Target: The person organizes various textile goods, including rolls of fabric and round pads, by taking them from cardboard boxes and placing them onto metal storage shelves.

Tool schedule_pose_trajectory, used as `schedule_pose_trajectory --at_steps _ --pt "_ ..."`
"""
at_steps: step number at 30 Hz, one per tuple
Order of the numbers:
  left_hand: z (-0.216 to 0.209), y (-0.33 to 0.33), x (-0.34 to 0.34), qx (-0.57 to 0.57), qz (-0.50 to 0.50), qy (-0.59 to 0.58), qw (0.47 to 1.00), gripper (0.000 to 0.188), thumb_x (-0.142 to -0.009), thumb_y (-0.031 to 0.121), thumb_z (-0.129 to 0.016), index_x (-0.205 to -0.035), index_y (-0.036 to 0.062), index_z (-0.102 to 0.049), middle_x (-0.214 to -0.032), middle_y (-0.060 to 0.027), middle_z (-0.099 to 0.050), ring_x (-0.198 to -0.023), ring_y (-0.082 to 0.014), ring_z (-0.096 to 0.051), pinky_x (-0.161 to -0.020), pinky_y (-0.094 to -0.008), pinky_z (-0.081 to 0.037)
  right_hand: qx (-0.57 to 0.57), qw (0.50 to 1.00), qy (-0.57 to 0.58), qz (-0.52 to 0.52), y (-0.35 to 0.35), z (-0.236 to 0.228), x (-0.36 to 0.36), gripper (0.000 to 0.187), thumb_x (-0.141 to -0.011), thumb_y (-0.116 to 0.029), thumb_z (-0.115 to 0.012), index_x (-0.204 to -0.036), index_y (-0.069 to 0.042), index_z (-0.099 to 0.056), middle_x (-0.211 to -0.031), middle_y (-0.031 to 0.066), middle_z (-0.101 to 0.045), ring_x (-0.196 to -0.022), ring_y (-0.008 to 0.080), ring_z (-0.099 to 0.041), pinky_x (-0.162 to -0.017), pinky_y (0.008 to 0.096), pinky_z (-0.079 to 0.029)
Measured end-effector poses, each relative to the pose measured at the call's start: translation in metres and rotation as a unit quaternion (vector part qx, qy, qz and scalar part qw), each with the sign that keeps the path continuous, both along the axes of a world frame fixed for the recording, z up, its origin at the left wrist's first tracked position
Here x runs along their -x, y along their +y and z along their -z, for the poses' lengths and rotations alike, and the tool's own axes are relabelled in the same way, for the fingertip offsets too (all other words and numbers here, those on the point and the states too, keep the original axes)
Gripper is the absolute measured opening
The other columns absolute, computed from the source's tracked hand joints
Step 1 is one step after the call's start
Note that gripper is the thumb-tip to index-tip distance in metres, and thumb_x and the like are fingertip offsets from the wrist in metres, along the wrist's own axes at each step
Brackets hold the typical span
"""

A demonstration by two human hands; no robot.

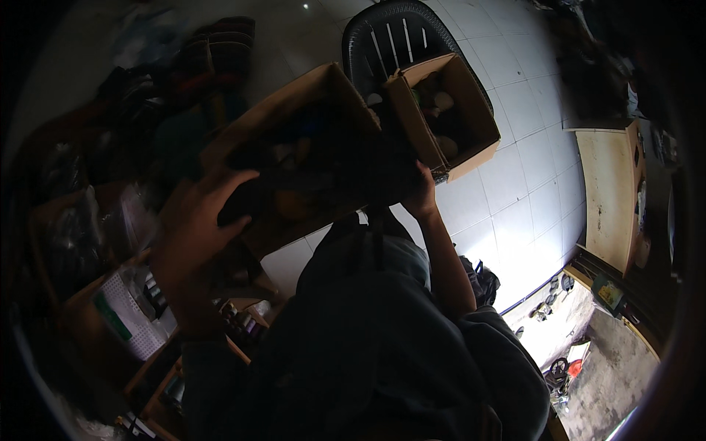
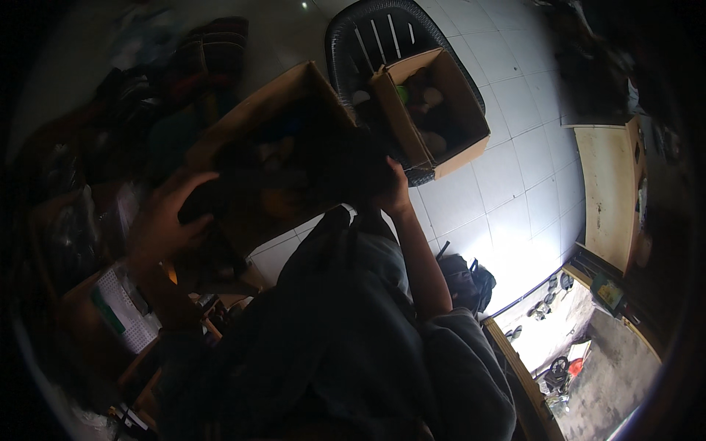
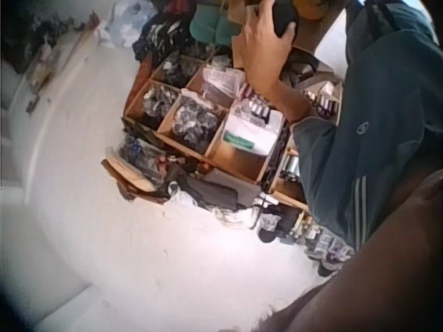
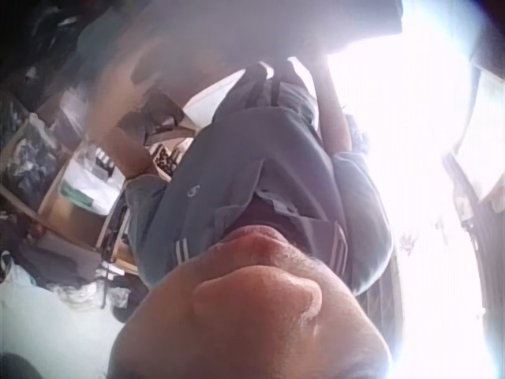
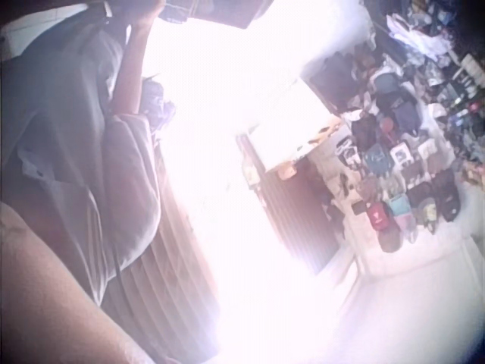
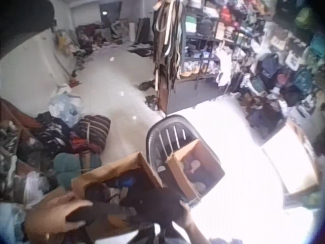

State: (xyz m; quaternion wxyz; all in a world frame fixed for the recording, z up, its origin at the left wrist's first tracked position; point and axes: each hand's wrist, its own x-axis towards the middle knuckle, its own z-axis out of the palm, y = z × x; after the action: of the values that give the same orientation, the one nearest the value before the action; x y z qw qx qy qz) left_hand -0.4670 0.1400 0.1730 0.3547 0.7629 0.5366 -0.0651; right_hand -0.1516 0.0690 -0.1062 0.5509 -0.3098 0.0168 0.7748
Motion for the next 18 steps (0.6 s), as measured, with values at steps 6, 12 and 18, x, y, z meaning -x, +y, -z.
schedule_pose_trajectory --at_steps 6,12,18 --pt "0.032 0.015 0.012 -0.028 -0.019 0.015 0.999 0.058 -0.071 0.006 -0.071 -0.125 0.0139 -0.053 -0.127 -0.0137 -0.052 -0.121 -0.0315 -0.048 -0.102 -0.0383 -0.038 -0.095 0.989 -0.098 0.06 0.004 0.011 -0.023 0.054 -0.091 -0.044 -0.045 -0.13 -0.007 -0.047 -0.125 0.0103 -0.054 -0.118 0.0268 -0.05 -0.1 0.0433 -0.039" --pt "0.146 -0.002 0.001 -0.037 -0.182 -0.35 0.918 0.062 -0.069 0.005 -0.075 -0.126 0.0105 -0.05 -0.121 -0.0083 -0.056 -0.113 -0.0206 -0.053 -0.098 -0.0323 -0.04 -0.09 0.987 0.069 0.113 0.004 -0.001 -0.029 0.06 -0.095 -0.05 -0.034 -0.135 -0.006 -0.042 -0.133 0.012 -0.049 -0.124 0.0296 -0.045 -0.106 0.0435 -0.034" --pt "0.265 -0.002 -0.014 0.114 -0.311 -0.382 0.863 0.056 -0.071 0.011 -0.078 -0.122 0.0082 -0.056 -0.122 -0.0101 -0.056 -0.116 -0.0185 -0.05 -0.099 -0.0322 -0.039 -0.128 0.977 0.112 0.13 0.002 0.02 -0.041 0.064 -0.095 -0.054 -0.032 -0.138 -0.008 -0.04 -0.136 0.0131 -0.047 -0.126 0.0315 -0.044 -0.106 0.046 -0.034"
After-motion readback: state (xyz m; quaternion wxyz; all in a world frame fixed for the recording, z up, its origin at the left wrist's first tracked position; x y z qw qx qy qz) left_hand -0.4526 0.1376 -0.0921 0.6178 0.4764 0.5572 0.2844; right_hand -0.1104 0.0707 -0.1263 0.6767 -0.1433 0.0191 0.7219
